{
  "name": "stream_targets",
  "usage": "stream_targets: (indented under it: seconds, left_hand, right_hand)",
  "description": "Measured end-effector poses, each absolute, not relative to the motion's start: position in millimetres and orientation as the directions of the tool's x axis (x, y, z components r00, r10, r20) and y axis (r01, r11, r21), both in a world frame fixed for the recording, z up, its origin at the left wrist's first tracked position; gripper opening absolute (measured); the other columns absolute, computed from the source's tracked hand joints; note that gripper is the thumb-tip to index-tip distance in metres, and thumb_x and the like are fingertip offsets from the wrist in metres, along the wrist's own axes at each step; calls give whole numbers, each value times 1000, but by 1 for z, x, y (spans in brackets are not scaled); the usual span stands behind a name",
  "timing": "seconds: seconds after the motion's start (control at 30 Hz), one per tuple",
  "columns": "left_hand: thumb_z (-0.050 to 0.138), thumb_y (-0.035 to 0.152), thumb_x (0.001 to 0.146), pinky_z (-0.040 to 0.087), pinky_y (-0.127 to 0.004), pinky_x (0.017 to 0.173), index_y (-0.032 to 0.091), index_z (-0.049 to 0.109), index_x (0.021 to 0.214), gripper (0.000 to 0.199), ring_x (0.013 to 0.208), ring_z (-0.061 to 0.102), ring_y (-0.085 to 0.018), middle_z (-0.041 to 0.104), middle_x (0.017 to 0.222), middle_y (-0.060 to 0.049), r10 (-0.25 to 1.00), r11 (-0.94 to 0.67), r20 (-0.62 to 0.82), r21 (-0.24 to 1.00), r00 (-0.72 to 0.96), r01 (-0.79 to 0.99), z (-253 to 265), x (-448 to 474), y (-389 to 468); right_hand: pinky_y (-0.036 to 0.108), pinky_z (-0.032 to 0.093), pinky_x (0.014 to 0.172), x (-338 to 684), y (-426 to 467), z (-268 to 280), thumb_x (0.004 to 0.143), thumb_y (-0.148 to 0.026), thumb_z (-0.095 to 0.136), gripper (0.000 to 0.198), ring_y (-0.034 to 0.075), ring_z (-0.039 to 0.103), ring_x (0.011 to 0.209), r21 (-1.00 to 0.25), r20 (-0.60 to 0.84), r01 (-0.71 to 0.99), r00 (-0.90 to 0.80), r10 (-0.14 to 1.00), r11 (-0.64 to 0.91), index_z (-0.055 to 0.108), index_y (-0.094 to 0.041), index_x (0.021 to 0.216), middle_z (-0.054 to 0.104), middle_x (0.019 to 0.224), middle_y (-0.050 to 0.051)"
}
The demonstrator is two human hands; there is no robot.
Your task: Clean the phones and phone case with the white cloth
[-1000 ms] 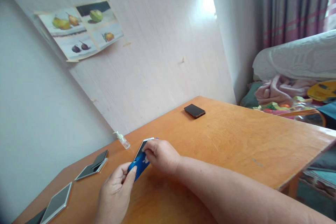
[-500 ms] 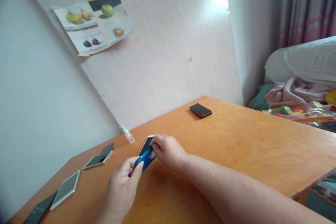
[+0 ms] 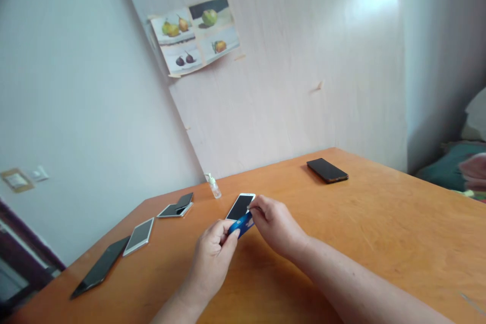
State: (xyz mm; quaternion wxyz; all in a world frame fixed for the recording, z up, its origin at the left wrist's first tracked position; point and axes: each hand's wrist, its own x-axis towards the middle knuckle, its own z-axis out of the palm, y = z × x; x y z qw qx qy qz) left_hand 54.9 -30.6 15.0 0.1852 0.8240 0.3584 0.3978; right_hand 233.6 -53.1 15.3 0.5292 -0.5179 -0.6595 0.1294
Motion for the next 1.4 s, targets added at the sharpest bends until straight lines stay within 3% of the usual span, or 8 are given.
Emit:
stream_targets:
  seconds: [0.13, 0.33, 0.5, 0.63, 0.73, 0.9, 1.07, 1.4]
  left_hand:
    - [51, 22, 89, 45, -25, 73, 20, 64, 87, 13, 79, 59, -15, 65, 84, -2, 733, -678, 531, 614, 425, 403, 16, 55, -32]
    - [52, 23, 89, 44, -25, 74, 20, 63, 83, 14, 82, 59, -16, 65, 85, -3, 733, -681, 534, 573, 422, 456, 17, 54, -34]
    - [50, 20, 91, 44, -24, 75, 20, 64, 90, 13, 84, 59, -14, 66, 90, -2, 717, -696, 534, 581, 448, 422, 17, 54, -32]
    - [52, 20, 91, 43, -24, 75, 21, 64, 91, 12, 85, 58, -15, 66, 89, -1, 721, -693, 536, 557, 439, 458, 16, 53, -31]
    - [52, 23, 92, 42, -25, 74, 22, 64, 92, 12, 84, 58, -14, 64, 88, -1, 725, -688, 532, 543, 436, 481, 17, 51, -29]
    - [51, 26, 94, 42, -24, 76, 23, 64, 97, 14, 84, 58, -14, 64, 90, -1, 696, -718, 547, 539, 465, 440, 16, 50, -28]
    - [52, 28, 93, 42, -23, 75, 23, 65, 100, 15, 82, 58, -14, 64, 88, -1, 680, -733, 560, 539, 473, 416, 12, 50, -27]
    - [56, 32, 91, 45, -23, 73, 25, 67, 102, 17, 78, 60, -14, 67, 89, -1, 669, -742, 562, 543, 486, 393, 11, 48, -27]
  right_hand:
    - [24, 47, 67, 226, -59, 17, 91, -23, 48, 15, 15, 62, 73, -700, 581, 458, -81, 810, 548, 63, -21, 90, 67, 80, 1]
    - [26, 44, 60, 235, -54, 14, 90, -29, 50, 15, 15, 59, 64, -725, 534, 565, 97, 840, 395, 60, -20, 83, 65, 71, 0]
    - [25, 45, 65, 228, -58, 14, 91, -27, 49, 15, 15, 60, 72, -718, 543, 471, -80, 836, 512, 62, -20, 90, 66, 78, 2]
    - [24, 44, 62, 235, -57, 19, 90, -27, 50, 15, 14, 58, 67, -749, 498, 513, 16, 867, 420, 62, -18, 88, 65, 74, 1]
    - [23, 43, 61, 241, -57, 24, 89, -24, 48, 16, 13, 57, 66, -759, 447, 516, -30, 894, 397, 63, -18, 92, 65, 74, 0]
    - [23, 42, 64, 239, -61, 26, 87, -18, 48, 22, 13, 60, 70, -659, 459, 595, -168, 872, 461, 64, -20, 103, 68, 80, 1]
    - [22, 39, 61, 238, -64, 29, 83, -13, 49, 19, 13, 60, 68, -578, 474, 689, -152, 867, 437, 63, -20, 95, 67, 77, 1]
    - [20, 34, 55, 244, -65, 33, 80, -17, 53, 9, 11, 56, 62, -543, 419, 738, -175, 891, 401, 61, -21, 82, 66, 72, -1]
